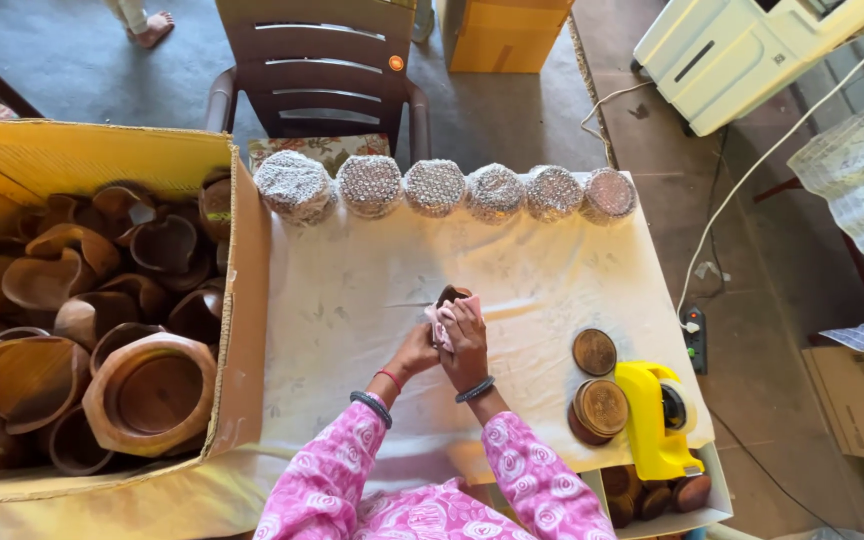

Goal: Cleaning and wiping small clay pots before packaging.

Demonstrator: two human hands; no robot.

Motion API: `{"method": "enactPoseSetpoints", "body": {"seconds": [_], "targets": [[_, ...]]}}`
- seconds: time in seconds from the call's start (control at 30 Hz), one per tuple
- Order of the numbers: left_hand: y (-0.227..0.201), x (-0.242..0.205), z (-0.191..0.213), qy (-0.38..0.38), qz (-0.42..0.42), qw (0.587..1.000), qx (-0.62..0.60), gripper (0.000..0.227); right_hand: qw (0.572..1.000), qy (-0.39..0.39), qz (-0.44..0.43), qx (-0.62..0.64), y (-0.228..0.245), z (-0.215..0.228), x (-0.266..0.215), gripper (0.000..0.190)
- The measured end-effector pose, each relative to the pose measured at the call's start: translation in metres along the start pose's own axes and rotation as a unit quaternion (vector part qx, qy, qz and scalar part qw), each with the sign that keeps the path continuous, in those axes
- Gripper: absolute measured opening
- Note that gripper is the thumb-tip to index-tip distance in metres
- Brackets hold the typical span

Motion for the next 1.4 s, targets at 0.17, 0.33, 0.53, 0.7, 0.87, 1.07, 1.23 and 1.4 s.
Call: {"method": "enactPoseSetpoints", "body": {"seconds": [0.17,0.33,0.53,0.7,0.87,1.07,1.23,1.4], "targets": [[-0.008,-0.012,0.001,-0.008,-0.030,0.986,0.165,0.030,1.000,0.006,0.014,-0.008,0.007,0.002,0.000,0.040],[-0.029,-0.019,0.002,0.007,0.009,0.983,0.185,0.025,0.996,-0.048,-0.075,0.020,-0.040,-0.025,0.020,0.033],[-0.032,-0.020,0.004,0.009,0.039,0.992,0.121,0.026,0.952,0.103,-0.286,0.037,-0.138,-0.088,0.061,0.033],[-0.045,-0.027,0.005,0.058,-0.045,0.966,0.247,0.030,0.799,0.279,-0.495,0.196,-0.236,-0.138,0.043,0.034],[-0.046,-0.028,0.000,0.058,-0.016,0.964,0.258,0.029,0.959,0.098,-0.252,0.086,-0.104,-0.054,0.028,0.031],[-0.044,-0.030,-0.006,0.068,-0.069,0.958,0.269,0.021,0.995,-0.057,-0.081,-0.011,-0.053,-0.020,0.002,0.029],[-0.027,-0.037,-0.007,0.069,-0.107,0.954,0.271,0.031,0.922,0.054,-0.357,0.140,-0.143,-0.056,0.021,0.031],[-0.078,-0.027,-0.007,0.129,-0.123,0.963,0.204,0.052,0.707,0.154,-0.490,0.487,-0.180,-0.080,-0.003,0.029]]}}
Point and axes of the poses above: each hand's wrist, its own x-axis towards the middle knuckle, its own z-axis out of the back of the hand, y = z × x, the point moved 3 cm from there along x, towards the middle knuckle, and after that the axes turned 9 degrees about -z, right-handed, at the moved point
